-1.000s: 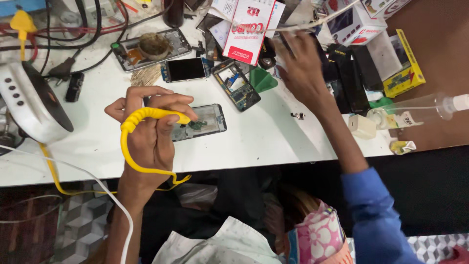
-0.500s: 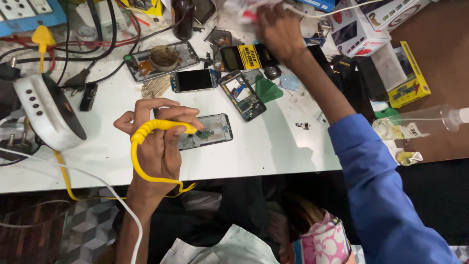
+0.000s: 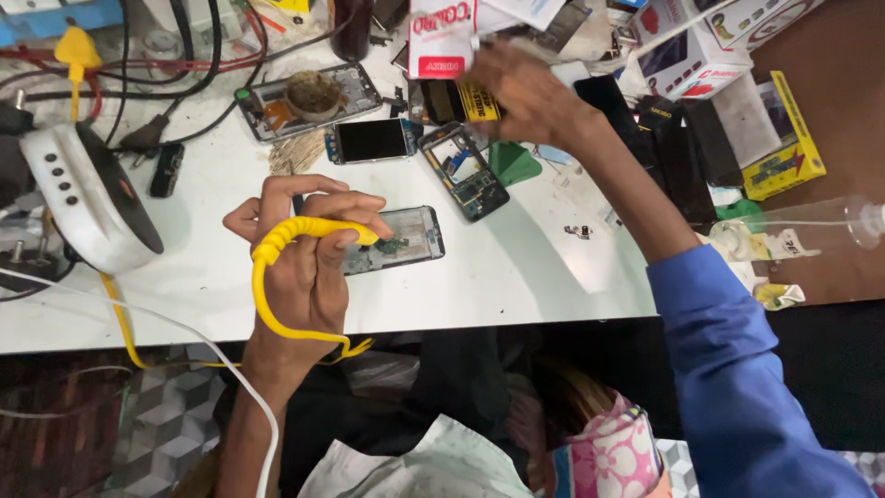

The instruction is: The person uses a soldering iron and a small screwdriver to work on the internal circuit board of a disassembled mobile phone. They repeatedly apply the soldering iron to specific points on the board while holding the device steady.

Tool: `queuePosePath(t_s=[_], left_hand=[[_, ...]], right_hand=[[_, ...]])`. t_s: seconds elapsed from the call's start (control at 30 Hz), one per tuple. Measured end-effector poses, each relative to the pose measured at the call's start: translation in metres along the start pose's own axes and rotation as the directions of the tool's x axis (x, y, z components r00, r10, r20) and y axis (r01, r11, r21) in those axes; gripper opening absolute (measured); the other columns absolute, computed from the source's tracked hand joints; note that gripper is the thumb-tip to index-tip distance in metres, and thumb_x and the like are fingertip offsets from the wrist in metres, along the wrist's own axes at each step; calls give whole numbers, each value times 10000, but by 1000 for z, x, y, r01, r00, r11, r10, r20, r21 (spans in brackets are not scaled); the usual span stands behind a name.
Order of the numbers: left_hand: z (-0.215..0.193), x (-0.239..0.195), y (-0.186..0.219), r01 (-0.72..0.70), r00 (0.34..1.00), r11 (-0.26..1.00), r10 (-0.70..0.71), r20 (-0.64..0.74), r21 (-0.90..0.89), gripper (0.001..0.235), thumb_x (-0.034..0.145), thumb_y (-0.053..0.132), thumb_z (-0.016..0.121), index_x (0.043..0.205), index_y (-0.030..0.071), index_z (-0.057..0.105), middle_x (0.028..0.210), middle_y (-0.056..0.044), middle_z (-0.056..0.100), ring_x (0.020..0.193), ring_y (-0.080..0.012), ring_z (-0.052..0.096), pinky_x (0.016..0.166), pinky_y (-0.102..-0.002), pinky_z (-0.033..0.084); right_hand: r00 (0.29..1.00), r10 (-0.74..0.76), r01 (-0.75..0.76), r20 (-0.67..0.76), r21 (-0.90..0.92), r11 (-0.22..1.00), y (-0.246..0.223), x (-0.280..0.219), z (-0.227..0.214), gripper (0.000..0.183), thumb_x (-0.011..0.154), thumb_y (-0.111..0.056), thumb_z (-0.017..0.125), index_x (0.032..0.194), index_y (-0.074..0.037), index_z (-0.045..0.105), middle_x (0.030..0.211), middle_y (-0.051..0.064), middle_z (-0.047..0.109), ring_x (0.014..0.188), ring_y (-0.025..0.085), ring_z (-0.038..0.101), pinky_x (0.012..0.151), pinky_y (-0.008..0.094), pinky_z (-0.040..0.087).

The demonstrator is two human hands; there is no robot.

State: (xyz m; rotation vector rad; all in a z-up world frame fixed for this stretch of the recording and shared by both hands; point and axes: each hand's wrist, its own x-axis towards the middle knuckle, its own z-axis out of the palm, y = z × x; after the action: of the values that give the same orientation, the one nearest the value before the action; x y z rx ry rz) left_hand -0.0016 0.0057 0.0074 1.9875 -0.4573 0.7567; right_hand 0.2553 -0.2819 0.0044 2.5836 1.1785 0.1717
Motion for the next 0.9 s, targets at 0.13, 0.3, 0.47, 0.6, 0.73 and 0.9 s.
queuePosePath(t_s=[0.13, 0.3, 0.47, 0.6, 0.73, 0.9], left_hand=[[1, 2, 1, -2, 1000, 1000, 3, -9, 7, 431, 1169, 290, 364, 1016, 82, 710, 1105, 27, 746, 1248, -198, 530, 1105, -421, 255], [0, 2, 4, -37, 999, 998, 37, 1, 46, 398, 1144, 276, 391, 1008, 87, 714, 1082, 26, 760, 1228, -205, 540, 1059, -436, 240], [0, 0, 3, -23, 1000, 1000, 23, -14, 10, 385, 1135, 277, 410, 976, 91, 708, 1092, 22, 760, 1203, -204, 552, 1053, -429, 238], [0, 1, 2, -44, 999, 999, 44, -16, 19, 387, 1147, 279, 413, 977, 86, 703, 1087, 26, 766, 1207, -207, 544, 1054, -433, 244], [-1, 3, 2, -31, 999, 1000, 31, -8, 3, 392, 1150, 286, 407, 1014, 72, 705, 1069, 31, 765, 1198, -199, 548, 1034, -428, 252], [1, 5, 5, -62, 998, 997, 62, -6, 41, 396, 1142, 276, 392, 1009, 70, 704, 1059, 27, 768, 1190, -209, 552, 1034, -439, 253]], right_hand=[[983, -117, 102, -144, -109, 989, -3, 2, 19, 593, 966, -367, 676, 1425, -12, 558, 1347, 195, 588, 1229, 371, 544, 958, 457, 529], [977, -82, 28, -195, -269, 963, 24, 19, 38, 449, 909, -69, 636, 1348, 27, 620, 1149, 214, 684, 914, 332, 703, 740, 430, 585], [887, 376, -369, -268, 80, 926, 44, 38, 22, 152, 1126, -115, 548, 1066, -13, 644, 795, 199, 686, 627, 346, 674, 576, 461, 522], [822, 172, -246, -543, -67, 967, 41, 28, 17, 100, 957, -130, 658, 1007, -46, 675, 741, 158, 675, 622, 322, 655, 540, 448, 495], [854, 368, -342, -368, 134, 930, 31, 23, 25, 185, 1070, -226, 609, 1014, -62, 674, 805, 144, 671, 703, 305, 656, 641, 477, 506], [767, 493, -455, -410, 193, 869, -6, 24, 34, 629, 955, -654, 713, 1051, -33, 712, 779, 138, 676, 833, 363, 641, 949, 618, 403]])
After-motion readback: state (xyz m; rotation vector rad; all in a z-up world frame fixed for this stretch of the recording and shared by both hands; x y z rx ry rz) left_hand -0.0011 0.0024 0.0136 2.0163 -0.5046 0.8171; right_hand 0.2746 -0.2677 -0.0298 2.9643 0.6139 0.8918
